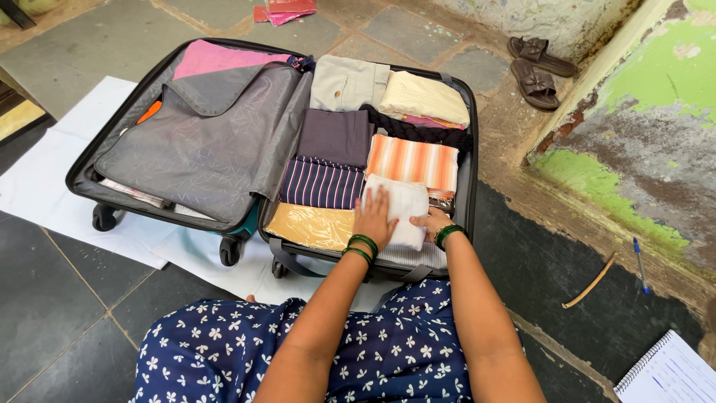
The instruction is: The person is packing a suitcase with various folded clothes. They methodically place items such as a cream-colored cloth, a pink and yellow patterned cloth, a dark braided item, and striped fabrics into the suitcase, arranging them neatly.
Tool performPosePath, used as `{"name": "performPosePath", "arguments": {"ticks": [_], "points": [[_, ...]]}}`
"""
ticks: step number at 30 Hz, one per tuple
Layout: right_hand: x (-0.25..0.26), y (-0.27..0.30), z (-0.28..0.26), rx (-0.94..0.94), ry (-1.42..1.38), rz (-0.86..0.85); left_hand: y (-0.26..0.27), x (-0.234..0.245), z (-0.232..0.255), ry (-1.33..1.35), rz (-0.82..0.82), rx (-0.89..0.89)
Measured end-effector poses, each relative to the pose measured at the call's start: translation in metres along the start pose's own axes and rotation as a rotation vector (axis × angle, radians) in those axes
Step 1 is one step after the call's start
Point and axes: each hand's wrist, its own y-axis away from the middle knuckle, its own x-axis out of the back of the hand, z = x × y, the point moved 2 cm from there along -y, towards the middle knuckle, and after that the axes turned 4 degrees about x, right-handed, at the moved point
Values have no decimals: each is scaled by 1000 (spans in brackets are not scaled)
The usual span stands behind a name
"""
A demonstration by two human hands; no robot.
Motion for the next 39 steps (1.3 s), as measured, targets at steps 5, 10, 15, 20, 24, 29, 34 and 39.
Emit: {"name": "performPosePath", "arguments": {"ticks": [5,10,15,20,24,29,34,39], "points": [[-9,6,-1,110,40,-32,3,-27,-2,-30,-39,40],[-20,22,-15,-27,13,31,3,-32,-6,-30,-96,50],[-24,10,-5,33,159,119,2,-42,-12,-67,-114,30],[-14,-18,13,218,105,34,-2,-47,-16,-19,-111,15],[-14,-4,-7,261,57,94,-10,-40,-40,158,-57,40],[-21,55,-61,673,333,271,-6,5,-122,348,153,62],[-88,111,-98,962,774,588,42,86,-190,379,274,103],[-215,102,-61,1422,1167,504,77,111,-210,475,409,93]]}}
